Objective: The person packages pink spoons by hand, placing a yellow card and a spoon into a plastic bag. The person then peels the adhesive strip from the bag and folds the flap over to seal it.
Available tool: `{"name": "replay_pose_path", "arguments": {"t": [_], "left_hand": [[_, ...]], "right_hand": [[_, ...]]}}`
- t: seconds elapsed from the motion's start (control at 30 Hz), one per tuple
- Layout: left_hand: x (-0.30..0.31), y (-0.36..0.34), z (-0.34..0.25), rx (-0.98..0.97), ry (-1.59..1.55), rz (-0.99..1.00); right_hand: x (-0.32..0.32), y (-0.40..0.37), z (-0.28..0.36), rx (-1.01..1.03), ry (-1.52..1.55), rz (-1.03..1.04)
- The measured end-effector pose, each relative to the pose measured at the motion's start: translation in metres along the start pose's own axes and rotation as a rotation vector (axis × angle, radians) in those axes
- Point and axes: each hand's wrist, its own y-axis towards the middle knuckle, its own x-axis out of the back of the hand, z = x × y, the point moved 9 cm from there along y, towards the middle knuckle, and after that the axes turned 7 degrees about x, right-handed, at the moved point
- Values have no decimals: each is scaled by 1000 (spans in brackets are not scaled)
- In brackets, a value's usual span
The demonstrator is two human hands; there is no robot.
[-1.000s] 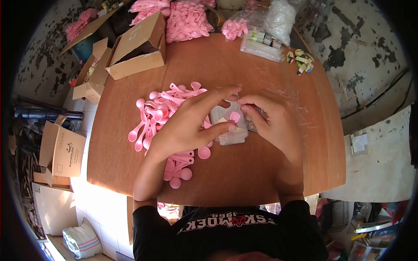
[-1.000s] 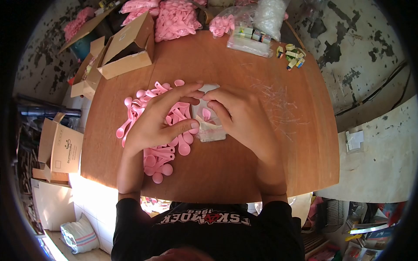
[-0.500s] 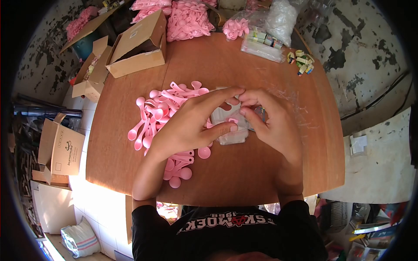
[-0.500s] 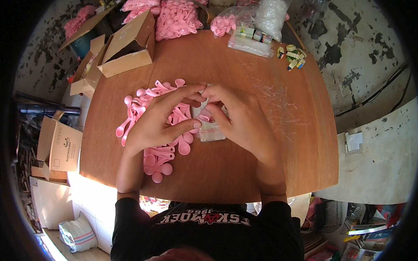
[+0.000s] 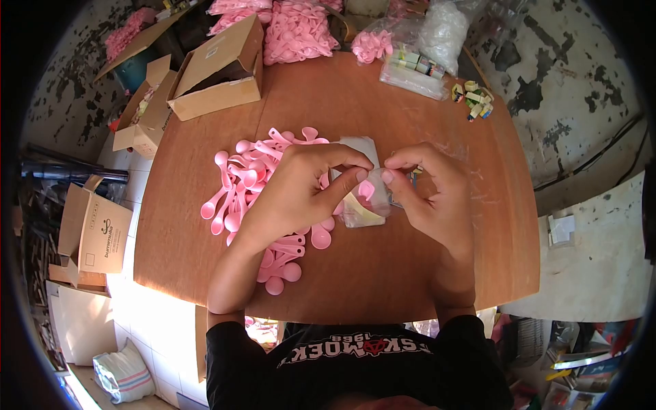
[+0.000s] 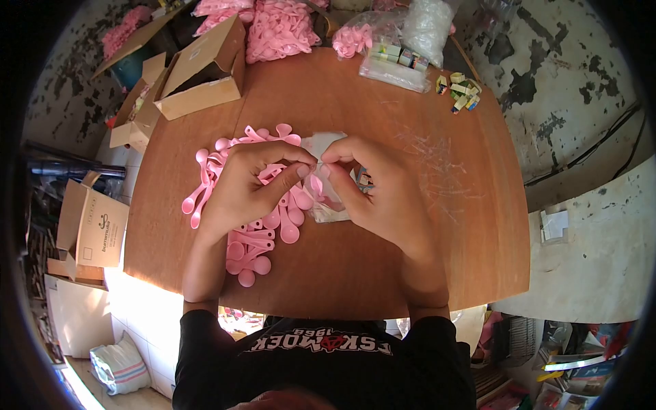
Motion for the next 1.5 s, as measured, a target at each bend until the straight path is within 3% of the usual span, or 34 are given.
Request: {"name": "replay_pose_path", "arguments": {"t": [0.1,1.5], "left_hand": [[1,0,-4,-119,-50,-55],[-2,-4,-6,-81,-72,-70]], "right_hand": [[2,0,2,6,8,-28],[3,-2,-1,-19,5,-68]]}}
